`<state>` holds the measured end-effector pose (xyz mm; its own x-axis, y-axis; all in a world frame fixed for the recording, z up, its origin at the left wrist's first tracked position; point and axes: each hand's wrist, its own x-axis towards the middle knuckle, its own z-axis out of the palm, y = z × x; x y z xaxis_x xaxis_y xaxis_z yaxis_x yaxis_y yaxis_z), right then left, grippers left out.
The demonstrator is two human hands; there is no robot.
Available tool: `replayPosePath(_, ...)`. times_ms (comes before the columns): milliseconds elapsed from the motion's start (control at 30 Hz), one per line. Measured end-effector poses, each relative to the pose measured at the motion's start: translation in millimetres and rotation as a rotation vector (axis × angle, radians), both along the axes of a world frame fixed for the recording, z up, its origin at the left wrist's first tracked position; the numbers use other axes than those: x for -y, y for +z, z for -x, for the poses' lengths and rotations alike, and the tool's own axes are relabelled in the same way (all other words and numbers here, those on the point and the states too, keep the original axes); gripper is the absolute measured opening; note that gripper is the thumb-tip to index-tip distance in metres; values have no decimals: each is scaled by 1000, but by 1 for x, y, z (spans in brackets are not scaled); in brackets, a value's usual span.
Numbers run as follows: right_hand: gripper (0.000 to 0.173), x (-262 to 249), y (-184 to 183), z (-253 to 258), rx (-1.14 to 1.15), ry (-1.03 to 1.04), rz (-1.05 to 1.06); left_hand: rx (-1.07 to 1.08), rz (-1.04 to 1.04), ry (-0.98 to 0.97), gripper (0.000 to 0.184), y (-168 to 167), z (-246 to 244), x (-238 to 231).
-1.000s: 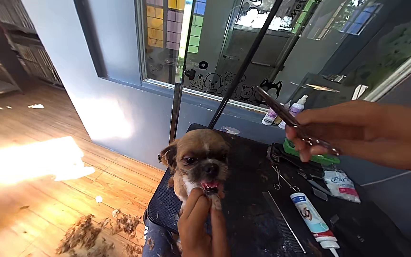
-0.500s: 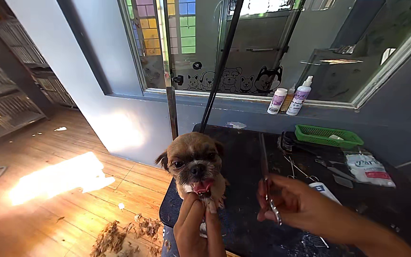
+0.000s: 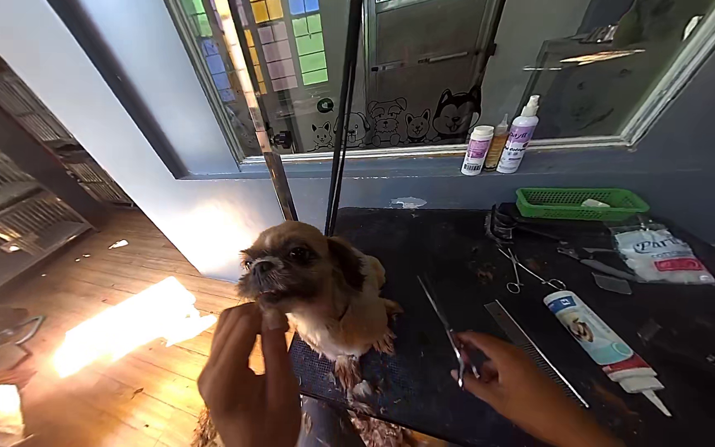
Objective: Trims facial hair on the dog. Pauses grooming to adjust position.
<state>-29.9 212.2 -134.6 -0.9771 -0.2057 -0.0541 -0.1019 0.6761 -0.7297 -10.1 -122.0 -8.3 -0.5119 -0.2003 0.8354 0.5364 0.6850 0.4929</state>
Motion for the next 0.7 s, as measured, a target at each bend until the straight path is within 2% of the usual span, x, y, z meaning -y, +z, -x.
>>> replayPosePath(167, 43, -46, -14, 19, -7, -199, -387, 36, 0, -2, 28, 6, 11, 28)
replayPosePath(267, 42, -66, -21, 33, 68, -294, -529, 54, -139, -35, 28, -2, 23, 41)
replayPosePath(400, 39, -77, -23, 50, 206, -311, -654, 101, -411, -38, 29, -13, 29, 50)
replayPosePath(500, 34, -78, -26, 61, 246, -316, -701, 153, -560, 5, 16, -22, 33, 54)
replayPosePath(567, 29, -77, -28, 66, 225, -345, -678, 163, -515, 35, 9, -27, 37, 57)
replayPosePath(700, 23, -66, -24, 66, 102, -389, -643, 194, -20, 105, 41, -19, 50, 61)
